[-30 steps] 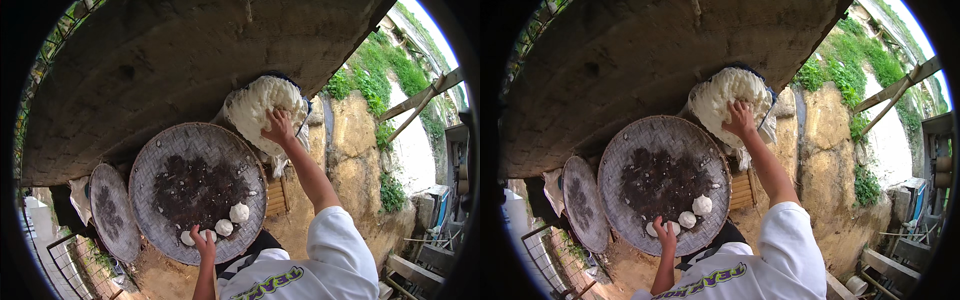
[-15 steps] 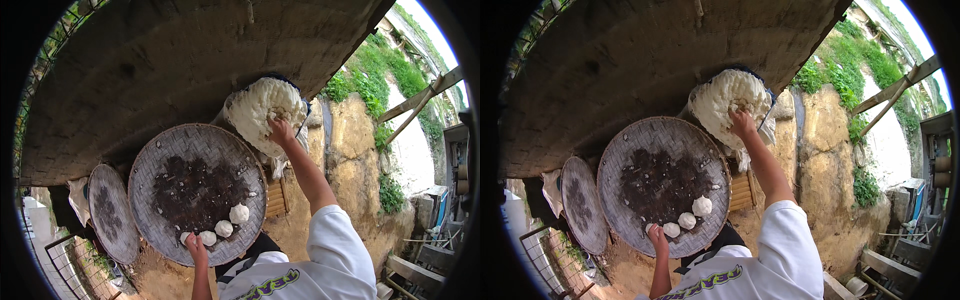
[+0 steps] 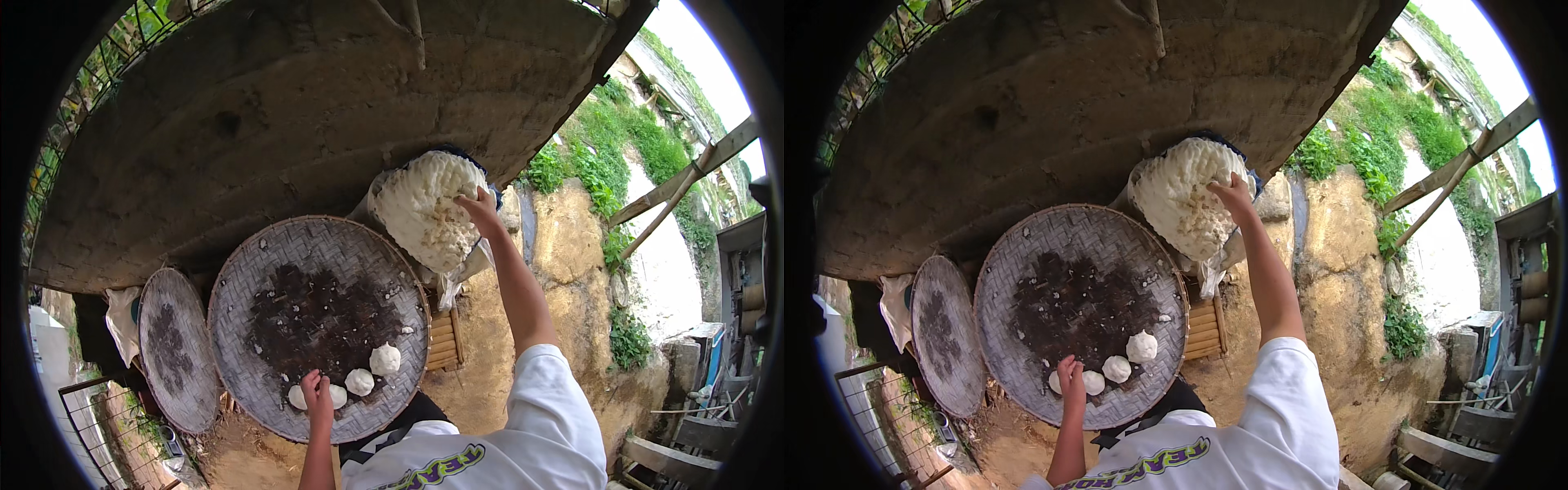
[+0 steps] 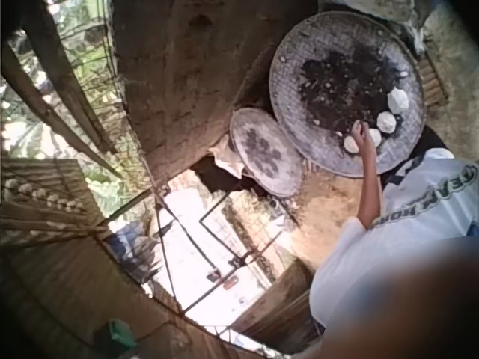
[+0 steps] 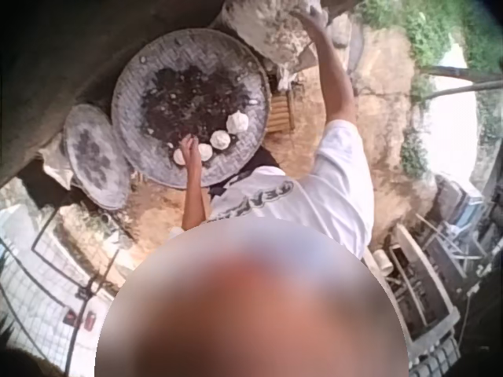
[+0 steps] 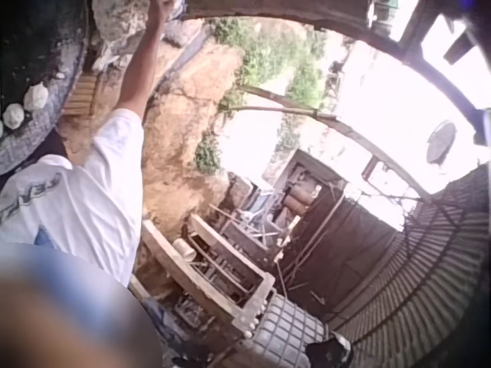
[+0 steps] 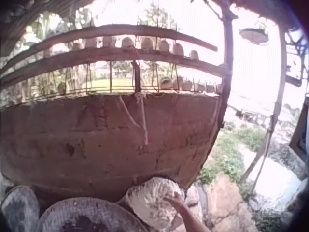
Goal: The person repeatedly pinches off portions of white dough from a large mass and rolls them into uniform balls, placing each finished ball onto a round woven tray. The process continues throughout the clip with consistent hand motions and growing accumulation of dough balls on the tray.
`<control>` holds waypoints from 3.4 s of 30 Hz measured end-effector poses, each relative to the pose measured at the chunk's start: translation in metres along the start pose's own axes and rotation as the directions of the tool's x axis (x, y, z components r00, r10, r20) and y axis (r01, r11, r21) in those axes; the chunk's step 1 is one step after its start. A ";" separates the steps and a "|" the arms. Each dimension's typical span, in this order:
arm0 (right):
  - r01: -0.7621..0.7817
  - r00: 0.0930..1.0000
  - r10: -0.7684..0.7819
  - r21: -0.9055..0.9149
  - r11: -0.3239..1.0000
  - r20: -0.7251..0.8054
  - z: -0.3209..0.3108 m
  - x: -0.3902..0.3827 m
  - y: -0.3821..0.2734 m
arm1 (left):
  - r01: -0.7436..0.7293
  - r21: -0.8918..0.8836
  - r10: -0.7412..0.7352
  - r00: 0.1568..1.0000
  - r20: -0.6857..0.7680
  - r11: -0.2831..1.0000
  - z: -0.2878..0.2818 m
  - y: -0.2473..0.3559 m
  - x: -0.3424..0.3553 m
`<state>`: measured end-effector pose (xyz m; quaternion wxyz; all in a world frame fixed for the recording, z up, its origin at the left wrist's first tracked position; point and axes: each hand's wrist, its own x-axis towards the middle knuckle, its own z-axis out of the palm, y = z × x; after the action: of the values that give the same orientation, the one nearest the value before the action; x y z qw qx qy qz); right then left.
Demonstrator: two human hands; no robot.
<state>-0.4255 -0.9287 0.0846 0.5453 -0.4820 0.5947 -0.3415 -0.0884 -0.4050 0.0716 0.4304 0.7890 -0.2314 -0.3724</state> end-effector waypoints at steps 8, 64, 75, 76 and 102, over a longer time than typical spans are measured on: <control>-0.173 0.981 0.047 0.744 0.645 0.187 0.051 -0.095 -0.057 | 0.380 -0.600 -0.097 0.888 0.449 0.704 0.087 0.103 0.048; 0.770 0.551 -0.177 -0.414 0.486 0.816 0.306 -0.485 -0.188 | 0.804 -0.594 0.285 0.571 0.770 -0.006 -0.161 0.131 -0.004; -0.378 0.914 0.066 0.782 0.495 0.400 0.354 -0.536 -0.088 | -0.769 -0.431 0.819 0.563 -0.109 0.472 -0.151 0.148 -0.025; -0.362 0.925 0.105 0.761 0.538 0.366 0.355 -0.537 -0.088 | -0.948 -0.102 0.945 0.313 -0.099 0.303 -0.150 0.146 -0.028; 0.808 0.571 -0.744 -0.402 0.432 0.348 0.312 -0.565 -0.133 | 0.791 -0.574 0.375 0.476 0.795 0.213 -0.172 0.137 -0.035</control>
<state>-0.1271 -0.3976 0.3351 0.2081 -0.8475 0.3406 -0.3499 0.0193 -0.3659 0.2625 0.5645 0.0818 0.0097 -0.8213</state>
